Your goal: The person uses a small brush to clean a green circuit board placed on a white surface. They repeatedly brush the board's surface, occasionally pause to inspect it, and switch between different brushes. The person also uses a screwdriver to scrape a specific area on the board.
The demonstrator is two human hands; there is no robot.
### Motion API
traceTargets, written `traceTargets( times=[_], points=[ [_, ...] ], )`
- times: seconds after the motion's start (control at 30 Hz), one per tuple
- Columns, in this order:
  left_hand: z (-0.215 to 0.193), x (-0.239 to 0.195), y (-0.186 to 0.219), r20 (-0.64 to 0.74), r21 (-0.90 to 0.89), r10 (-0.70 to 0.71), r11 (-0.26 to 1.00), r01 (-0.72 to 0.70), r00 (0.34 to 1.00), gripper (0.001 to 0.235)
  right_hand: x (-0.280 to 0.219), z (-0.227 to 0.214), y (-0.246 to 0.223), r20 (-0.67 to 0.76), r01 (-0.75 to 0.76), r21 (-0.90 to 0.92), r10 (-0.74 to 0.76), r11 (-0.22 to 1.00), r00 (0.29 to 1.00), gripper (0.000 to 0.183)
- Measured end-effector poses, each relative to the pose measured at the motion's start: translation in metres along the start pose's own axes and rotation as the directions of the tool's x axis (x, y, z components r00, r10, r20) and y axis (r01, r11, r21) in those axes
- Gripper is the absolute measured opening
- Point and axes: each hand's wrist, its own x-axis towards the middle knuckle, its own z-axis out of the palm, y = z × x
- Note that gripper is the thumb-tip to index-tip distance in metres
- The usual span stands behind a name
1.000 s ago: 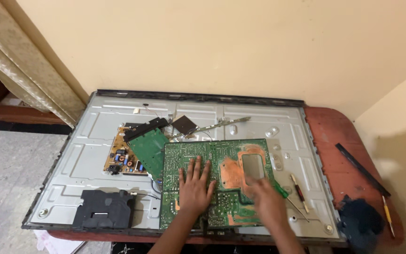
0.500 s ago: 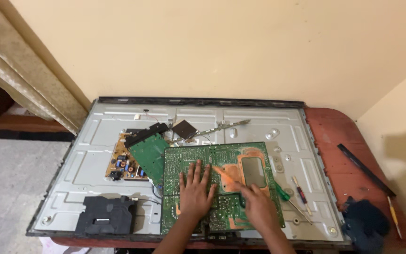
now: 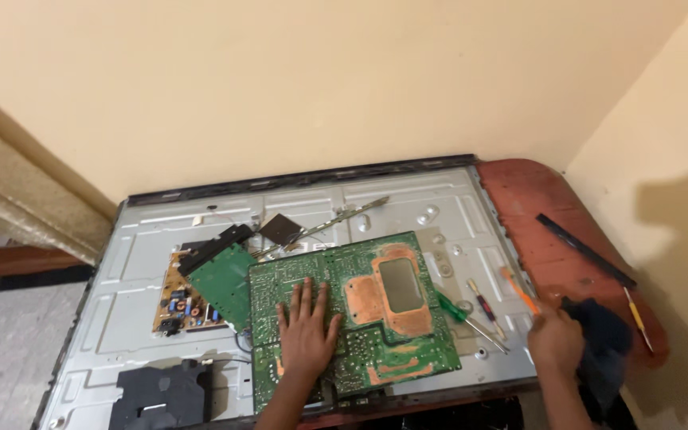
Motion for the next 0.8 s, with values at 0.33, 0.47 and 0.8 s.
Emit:
traceTargets(
  times=[0.33,0.47,0.8],
  points=[
    [-0.014,0.007,0.023,0.007,0.025,0.024,0.999,-0.024,1.0,0.068,-0.007,0.012,-0.05,-0.084,0.276,0.343,-0.264,0.898,0.961,0.051],
    [-0.014,0.014,0.033,0.001,-0.009,0.058,0.998,-0.058,0.998,0.071,0.001,0.019,-0.065,0.062,0.159,0.373,-0.196,0.914,0.979,0.047],
    [-0.003,0.01,0.036,0.137,-0.032,0.034,0.999,-0.03,0.99,0.068,0.001,0.027,-0.021,0.391,-0.393,0.919,0.045,0.043,0.919,0.031]
  ],
)
